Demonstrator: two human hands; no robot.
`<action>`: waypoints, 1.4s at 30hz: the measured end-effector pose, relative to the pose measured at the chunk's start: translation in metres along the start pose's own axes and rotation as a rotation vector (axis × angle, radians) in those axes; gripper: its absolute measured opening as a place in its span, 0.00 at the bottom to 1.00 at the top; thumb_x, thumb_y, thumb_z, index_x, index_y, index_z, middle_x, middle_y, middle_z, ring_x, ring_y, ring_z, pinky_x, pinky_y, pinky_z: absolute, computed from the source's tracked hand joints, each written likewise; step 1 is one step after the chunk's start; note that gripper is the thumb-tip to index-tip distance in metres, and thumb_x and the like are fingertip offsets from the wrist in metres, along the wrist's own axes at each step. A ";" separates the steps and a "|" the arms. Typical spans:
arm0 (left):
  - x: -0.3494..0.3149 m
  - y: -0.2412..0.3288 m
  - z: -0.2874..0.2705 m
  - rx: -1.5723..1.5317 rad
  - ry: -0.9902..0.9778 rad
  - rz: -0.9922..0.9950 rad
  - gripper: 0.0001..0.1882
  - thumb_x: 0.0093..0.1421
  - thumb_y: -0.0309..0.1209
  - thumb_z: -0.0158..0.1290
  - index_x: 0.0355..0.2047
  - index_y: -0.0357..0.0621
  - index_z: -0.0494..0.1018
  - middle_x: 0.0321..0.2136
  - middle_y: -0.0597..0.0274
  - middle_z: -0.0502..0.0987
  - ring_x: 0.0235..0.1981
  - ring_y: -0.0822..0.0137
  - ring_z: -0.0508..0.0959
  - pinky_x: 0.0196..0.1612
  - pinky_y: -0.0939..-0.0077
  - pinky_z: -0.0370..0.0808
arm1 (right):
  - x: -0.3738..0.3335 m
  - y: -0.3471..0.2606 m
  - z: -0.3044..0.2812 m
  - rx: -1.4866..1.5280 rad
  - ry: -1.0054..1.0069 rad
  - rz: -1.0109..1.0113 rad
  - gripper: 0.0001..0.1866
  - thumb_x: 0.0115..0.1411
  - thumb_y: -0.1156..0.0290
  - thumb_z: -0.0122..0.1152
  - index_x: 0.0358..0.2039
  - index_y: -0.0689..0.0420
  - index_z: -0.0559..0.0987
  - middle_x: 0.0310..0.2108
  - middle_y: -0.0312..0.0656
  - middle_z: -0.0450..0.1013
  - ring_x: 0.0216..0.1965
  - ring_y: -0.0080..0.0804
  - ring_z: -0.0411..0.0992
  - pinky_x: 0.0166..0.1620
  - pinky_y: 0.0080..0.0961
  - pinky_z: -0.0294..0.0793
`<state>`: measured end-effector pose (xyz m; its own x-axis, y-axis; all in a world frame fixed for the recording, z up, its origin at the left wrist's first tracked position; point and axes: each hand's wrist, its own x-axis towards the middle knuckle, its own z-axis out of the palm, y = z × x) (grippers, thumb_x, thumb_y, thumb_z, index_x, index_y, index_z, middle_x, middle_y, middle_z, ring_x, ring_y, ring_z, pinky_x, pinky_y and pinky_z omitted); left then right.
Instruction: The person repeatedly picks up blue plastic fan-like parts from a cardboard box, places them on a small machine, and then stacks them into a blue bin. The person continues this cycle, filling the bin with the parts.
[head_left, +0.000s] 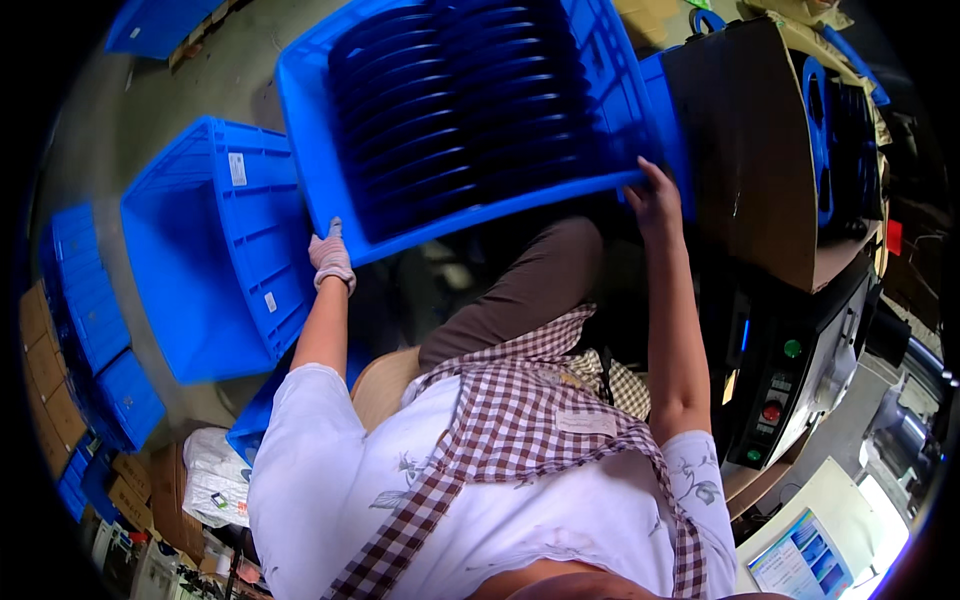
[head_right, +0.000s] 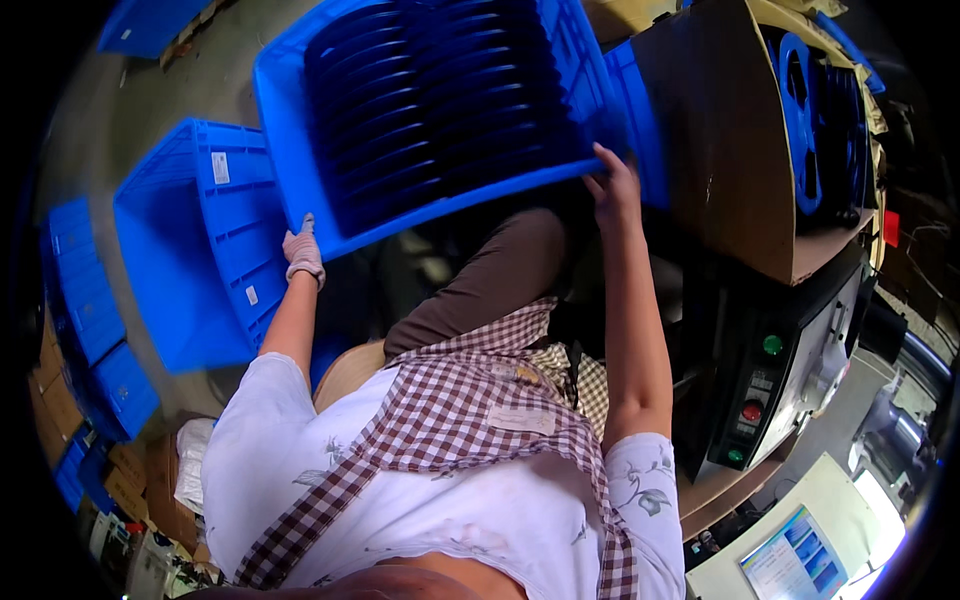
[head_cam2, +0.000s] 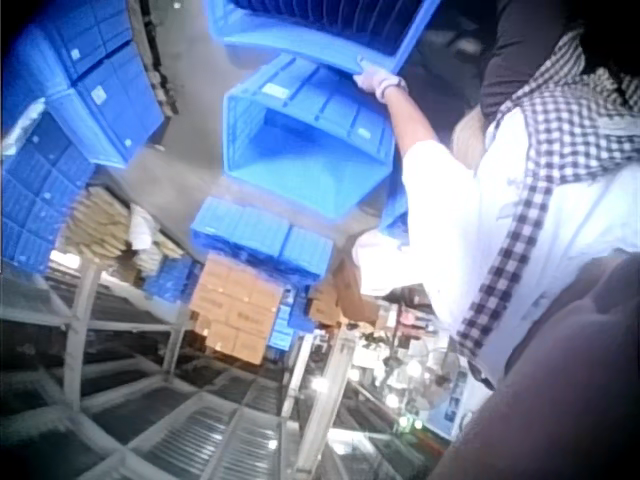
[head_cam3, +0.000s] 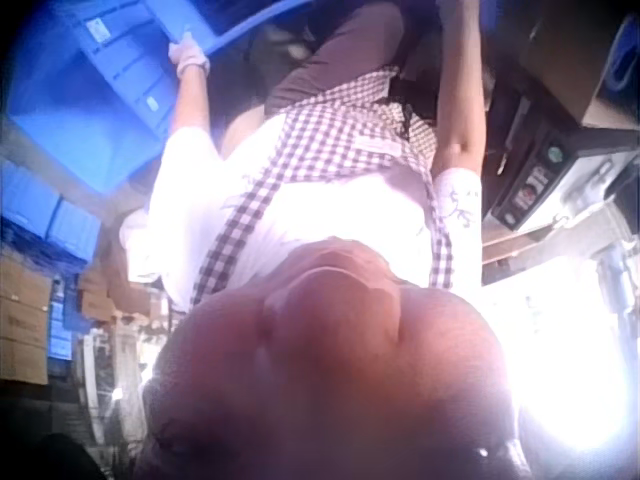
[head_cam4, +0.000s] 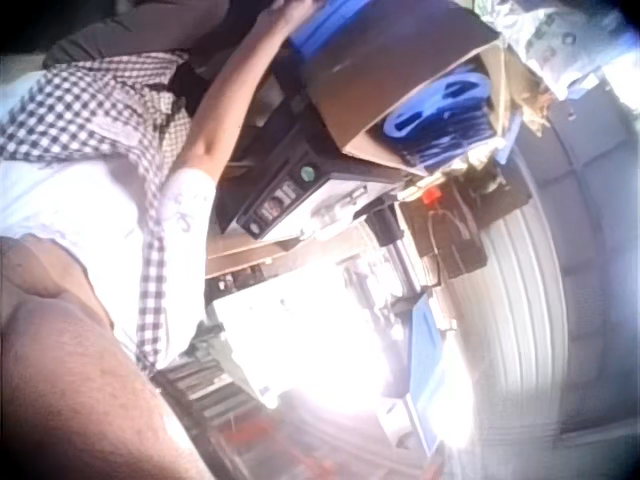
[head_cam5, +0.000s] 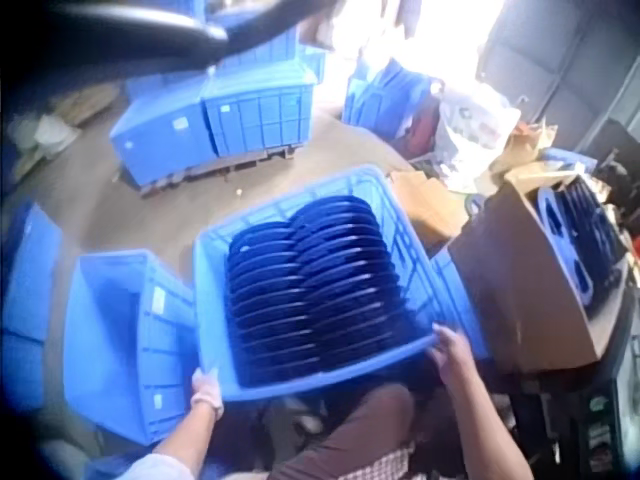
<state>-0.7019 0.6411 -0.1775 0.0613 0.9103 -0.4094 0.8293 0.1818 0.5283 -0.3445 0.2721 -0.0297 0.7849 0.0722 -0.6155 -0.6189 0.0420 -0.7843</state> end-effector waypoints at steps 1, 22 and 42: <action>0.006 0.008 -0.003 0.034 0.099 0.003 0.32 0.53 0.52 0.58 0.45 0.34 0.72 0.40 0.45 0.78 0.39 0.49 0.77 0.44 0.64 0.72 | -0.003 -0.018 0.025 -0.008 -0.030 -0.026 0.27 0.53 0.67 0.63 0.52 0.55 0.66 0.45 0.43 0.69 0.44 0.39 0.71 0.43 0.31 0.74; 0.062 0.238 0.003 -0.035 0.117 -0.093 0.29 0.63 0.45 0.47 0.57 0.38 0.60 0.47 0.40 0.72 0.47 0.45 0.74 0.49 0.60 0.72 | -0.048 -0.013 0.060 -0.579 -0.692 0.081 0.29 0.59 0.61 0.59 0.57 0.60 0.65 0.43 0.39 0.71 0.41 0.26 0.70 0.45 0.25 0.71; -0.193 0.338 0.033 0.608 -0.717 0.387 0.21 0.59 0.36 0.50 0.51 0.41 0.67 0.43 0.45 0.75 0.44 0.48 0.76 0.49 0.60 0.71 | 0.190 -0.125 0.004 -0.086 -0.232 0.247 0.22 0.58 0.73 0.58 0.54 0.59 0.68 0.30 0.38 0.72 0.28 0.23 0.71 0.30 0.19 0.73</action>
<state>-0.4154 0.5143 0.0558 0.5386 0.3926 -0.7455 0.8115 -0.4799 0.3335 -0.1183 0.2845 -0.0484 0.5779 0.2949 -0.7610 -0.7765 -0.0883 -0.6239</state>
